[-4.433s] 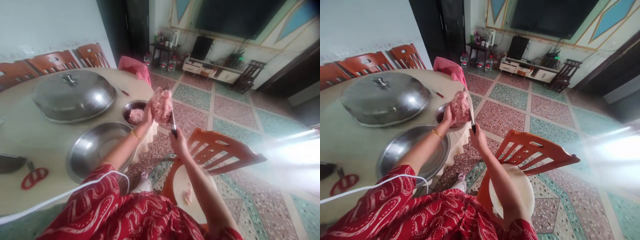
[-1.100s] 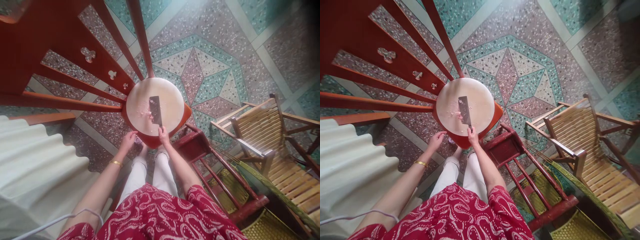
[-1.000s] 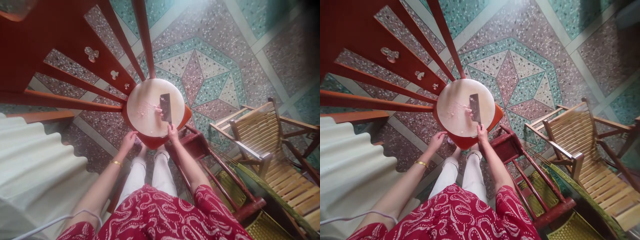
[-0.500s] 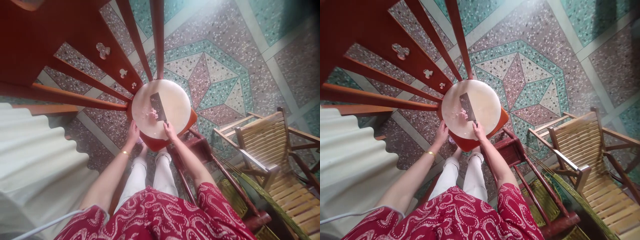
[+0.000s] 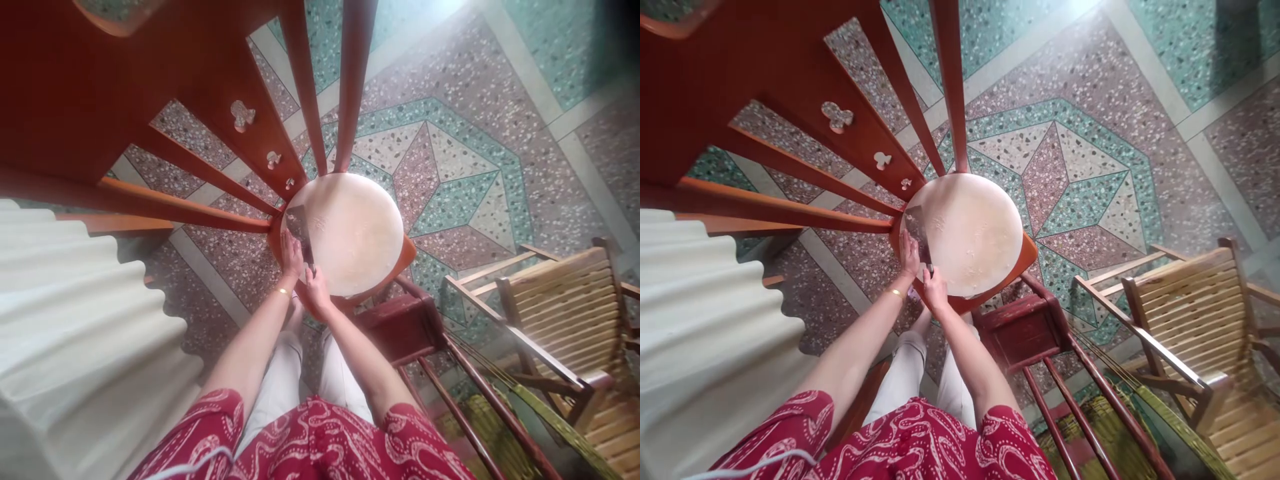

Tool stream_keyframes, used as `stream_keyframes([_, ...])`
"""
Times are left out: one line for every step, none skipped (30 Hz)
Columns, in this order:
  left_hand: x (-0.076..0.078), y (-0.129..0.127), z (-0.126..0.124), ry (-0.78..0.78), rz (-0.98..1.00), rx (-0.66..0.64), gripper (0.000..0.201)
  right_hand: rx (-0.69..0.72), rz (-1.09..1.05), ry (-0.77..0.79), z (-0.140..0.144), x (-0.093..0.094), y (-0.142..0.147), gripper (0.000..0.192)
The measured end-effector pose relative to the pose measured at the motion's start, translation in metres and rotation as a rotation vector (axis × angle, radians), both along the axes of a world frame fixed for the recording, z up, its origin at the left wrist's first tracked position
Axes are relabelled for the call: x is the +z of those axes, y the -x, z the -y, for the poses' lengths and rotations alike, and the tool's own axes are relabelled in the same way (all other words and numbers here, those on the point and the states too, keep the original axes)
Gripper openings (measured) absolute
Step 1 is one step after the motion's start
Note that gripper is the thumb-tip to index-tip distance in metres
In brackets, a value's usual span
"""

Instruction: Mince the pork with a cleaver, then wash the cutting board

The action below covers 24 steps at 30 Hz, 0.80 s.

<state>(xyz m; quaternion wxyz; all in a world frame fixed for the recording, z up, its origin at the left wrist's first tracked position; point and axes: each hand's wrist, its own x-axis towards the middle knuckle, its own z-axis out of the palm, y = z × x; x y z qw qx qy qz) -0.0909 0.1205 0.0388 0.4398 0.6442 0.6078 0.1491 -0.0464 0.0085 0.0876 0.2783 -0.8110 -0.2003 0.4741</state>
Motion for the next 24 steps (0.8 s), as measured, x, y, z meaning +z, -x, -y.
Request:
stream_keyframes([0.001,0.001,-0.001,-0.003,0.001,-0.007,0.057,-0.018,-0.013,-0.003,-0.003,0.0,0.004,0.031])
stream_keyframes([0.003,0.002,-0.001,-0.006,0.001,-0.01,0.056,-0.035,-0.03,-0.008,-0.005,0.0,0.008,0.03])
stream_keyframes([0.006,0.004,-0.002,-0.012,-0.005,-0.005,0.055,-0.04,-0.054,-0.017,-0.005,0.002,0.012,0.029])
stream_keyframes([0.011,0.007,-0.001,-0.024,-0.019,0.011,0.054,-0.033,-0.084,-0.03,-0.005,0.006,0.016,0.028])
stream_keyframes([0.019,0.012,0.0,-0.042,-0.039,0.037,0.053,-0.021,-0.117,-0.047,-0.004,0.012,0.021,0.028])
stream_keyframes([0.03,0.018,0.003,-0.066,-0.062,0.069,0.052,-0.007,-0.152,-0.064,-0.002,0.02,0.026,0.027])
stream_keyframes([0.045,0.025,0.006,-0.094,-0.083,0.097,0.051,0.005,-0.183,-0.082,0.002,0.032,0.033,0.027])
stream_keyframes([0.064,0.035,0.011,-0.125,-0.095,0.108,0.051,0.012,-0.205,-0.098,0.005,0.046,0.041,0.026])
stream_keyframes([0.086,0.045,0.015,-0.159,-0.096,0.097,0.05,0.015,-0.216,-0.115,0.008,0.064,0.049,0.025])
stream_keyframes([0.111,0.057,0.018,-0.2,-0.088,0.071,0.05,0.022,-0.222,-0.133,0.01,0.083,0.058,0.024])
stream_keyframes([0.14,0.07,0.02,-0.245,-0.078,0.04,0.049,0.035,-0.227,-0.155,0.01,0.105,0.067,0.023])
stream_keyframes([0.17,0.083,0.02,-0.295,-0.071,0.015,0.048,0.06,-0.237,-0.181,0.008,0.128,0.076,0.023])
stream_keyframes([0.201,0.097,0.017,-0.349,-0.071,0.007,0.048,0.104,-0.259,-0.214,0.002,0.151,0.085,0.023])
stream_keyframes([0.231,0.112,0.011,-0.401,-0.08,0.017,0.048,0.157,-0.287,-0.25,-0.006,0.175,0.093,0.022])
stream_keyframes([0.259,0.127,0.003,-0.453,-0.095,0.039,0.048,0.224,-0.324,-0.29,-0.017,0.197,0.101,0.022])
stream_keyframes([0.285,0.143,-0.008,-0.502,-0.115,0.065,0.049,0.296,-0.353,-0.334,-0.03,0.219,0.108,0.021])
stream_keyframes([0.308,0.16,-0.018,-0.553,-0.14,0.088,0.049,0.362,-0.365,-0.375,-0.044,0.24,0.115,0.021])
stream_keyframes([0.328,0.176,-0.029,-0.607,-0.171,0.109,0.05,0.428,-0.371,-0.41,-0.059,0.259,0.123,0.021])
stream_keyframes([0.346,0.193,-0.039,-0.661,-0.212,0.13,0.049,0.484,-0.365,-0.444,-0.073,0.277,0.132,0.02])
stream_keyframes([0.362,0.211,-0.048,-0.712,-0.261,0.15,0.049,0.527,-0.357,-0.476,-0.086,0.294,0.142,0.02])
stream_keyframes([0.376,0.229,-0.055,-0.756,-0.317,0.172,0.048,0.557,-0.349,-0.503,-0.098,0.309,0.154,0.019])
stream_keyframes([0.389,0.248,-0.062,-0.791,-0.375,0.196,0.046,0.574,-0.349,-0.526,-0.109,0.322,0.167,0.018])
stream_keyframes([0.401,0.266,-0.067,-0.814,-0.432,0.22,0.045,0.586,-0.37,-0.541,-0.119,0.334,0.182,0.018])
stream_keyframes([0.412,0.285,-0.071,-0.828,-0.487,0.243,0.044,0.603,-0.409,-0.545,-0.128,0.344,0.198,0.019])
